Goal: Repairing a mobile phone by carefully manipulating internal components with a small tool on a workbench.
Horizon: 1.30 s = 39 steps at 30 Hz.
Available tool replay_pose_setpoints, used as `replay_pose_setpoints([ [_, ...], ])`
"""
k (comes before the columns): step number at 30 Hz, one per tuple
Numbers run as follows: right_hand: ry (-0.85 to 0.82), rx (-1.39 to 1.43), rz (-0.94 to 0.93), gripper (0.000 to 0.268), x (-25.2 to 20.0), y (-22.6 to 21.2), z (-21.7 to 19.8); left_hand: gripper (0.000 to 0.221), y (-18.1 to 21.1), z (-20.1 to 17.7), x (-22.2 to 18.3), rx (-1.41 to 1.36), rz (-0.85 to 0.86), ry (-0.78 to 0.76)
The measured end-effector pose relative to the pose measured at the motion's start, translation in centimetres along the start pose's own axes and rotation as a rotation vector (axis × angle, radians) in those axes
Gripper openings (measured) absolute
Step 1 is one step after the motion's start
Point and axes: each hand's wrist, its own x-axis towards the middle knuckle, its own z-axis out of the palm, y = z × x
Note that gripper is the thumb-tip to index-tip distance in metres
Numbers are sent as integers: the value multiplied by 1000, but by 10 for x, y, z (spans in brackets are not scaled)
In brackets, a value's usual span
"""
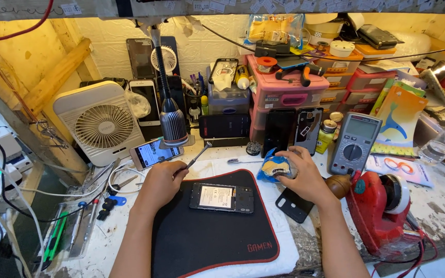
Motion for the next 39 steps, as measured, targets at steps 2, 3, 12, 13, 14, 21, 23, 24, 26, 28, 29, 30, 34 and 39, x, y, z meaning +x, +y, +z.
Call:
replay_pose_setpoints([
  [2,-1,-14,-20,68,1,7,1,25,-1,1,0,1,5,18],
  [3,8,-23,-32,73,0,12,2,25,-2,2,1,7,18,28],
  [12,361,83,-304,50,6,32,-1,23,-10,7,5,27,86,58],
  [13,362,83,-306,50,8,34,-2,23,-10,7,6,27,88,60],
  [14,436,103,-343,42,10,36,-3,23,-10,8,7,26,93,65],
  [21,529,123,-338,31,6,38,-2,24,-2,7,2,3,41,46],
  [23,550,122,-343,29,6,36,-1,24,-5,7,2,11,56,54],
  [24,573,122,-351,27,6,35,0,23,-7,7,3,20,72,65],
  [26,651,127,-438,22,2,30,2,21,-12,14,4,19,109,88],
  [28,727,150,-543,18,7,25,8,19,-14,12,8,29,140,132],
  [29,755,130,-609,14,8,26,12,17,-14,12,7,18,181,145],
  [30,784,110,-674,12,9,27,17,16,-14,12,6,7,223,158],
  [34,777,91,-804,11,20,-12,44,16,-12,10,2,-42,229,170],
  [39,150,306,-554,59,23,-97,87,17,-9,13,5,-194,257,146],
])
